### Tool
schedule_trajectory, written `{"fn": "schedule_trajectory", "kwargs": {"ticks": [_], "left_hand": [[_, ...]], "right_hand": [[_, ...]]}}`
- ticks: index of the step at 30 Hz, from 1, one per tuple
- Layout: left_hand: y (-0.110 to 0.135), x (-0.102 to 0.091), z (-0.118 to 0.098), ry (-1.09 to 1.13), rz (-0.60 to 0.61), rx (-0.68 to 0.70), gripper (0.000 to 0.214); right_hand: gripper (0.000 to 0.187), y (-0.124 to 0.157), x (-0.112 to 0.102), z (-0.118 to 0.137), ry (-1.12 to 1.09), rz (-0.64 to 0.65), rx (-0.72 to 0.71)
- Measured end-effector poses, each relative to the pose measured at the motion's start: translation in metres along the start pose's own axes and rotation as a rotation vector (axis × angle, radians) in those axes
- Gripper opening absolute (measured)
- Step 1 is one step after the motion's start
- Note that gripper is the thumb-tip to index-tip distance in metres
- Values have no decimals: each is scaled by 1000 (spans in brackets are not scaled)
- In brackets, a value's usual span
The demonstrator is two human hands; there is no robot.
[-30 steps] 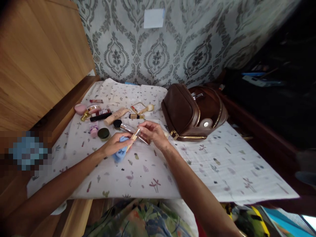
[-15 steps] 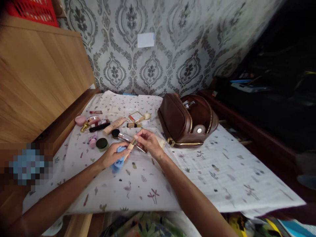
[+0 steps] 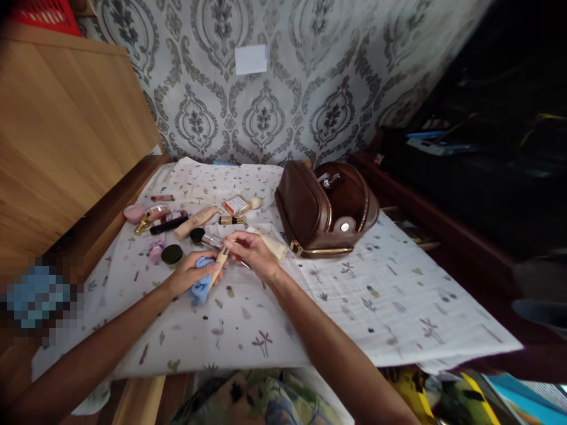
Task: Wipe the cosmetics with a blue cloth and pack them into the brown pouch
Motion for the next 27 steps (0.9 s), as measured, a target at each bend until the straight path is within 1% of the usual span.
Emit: {"fn": "schedule_trajectory", "kwargs": {"ticks": [5,8,10,12,14,16,20,22,25,26,27], "left_hand": [[2,2,2,-31,-42,-2,58],[2,4,2,-56,-91,-38,59],[1,4,-2,-21,-178,-40,58],[1,4,-10,19,-277,8,55],[1,5,-16,15,-322,40,52],[2,9,-18,-9,-305,17,53],[7,17,-13,-40,-250,-52,51],[10,22,-13,-82,-229,-69,50],[16,30,-15,-142,-210,-73,49],[19,32,-16,-149,-218,-78,50],[21,32,-17,-149,-234,-90,51]], "right_hand": [[49,-1,1,1,-7,-49,0],[56,0,4,2,-22,-67,-10],[58,0,6,2,-60,-65,-22],[59,1,10,1,-100,-36,-26],[59,2,11,1,-126,-34,-47],[58,4,10,2,-131,-38,-66],[58,9,11,9,-150,-21,-74],[59,10,8,17,-165,-76,-105],[61,13,1,29,-210,-205,-171],[61,15,1,31,-231,-201,-175],[61,17,2,33,-246,-158,-166]]}}
Point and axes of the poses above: each hand's wrist, its own y-axis away from the middle knuckle, its own x-axis out of the palm, z = x × y, the point moved 5 cm from there along -y, towards the middle knuckle, and after that the axes turned 10 degrees about -z, right-handed, at the moved point
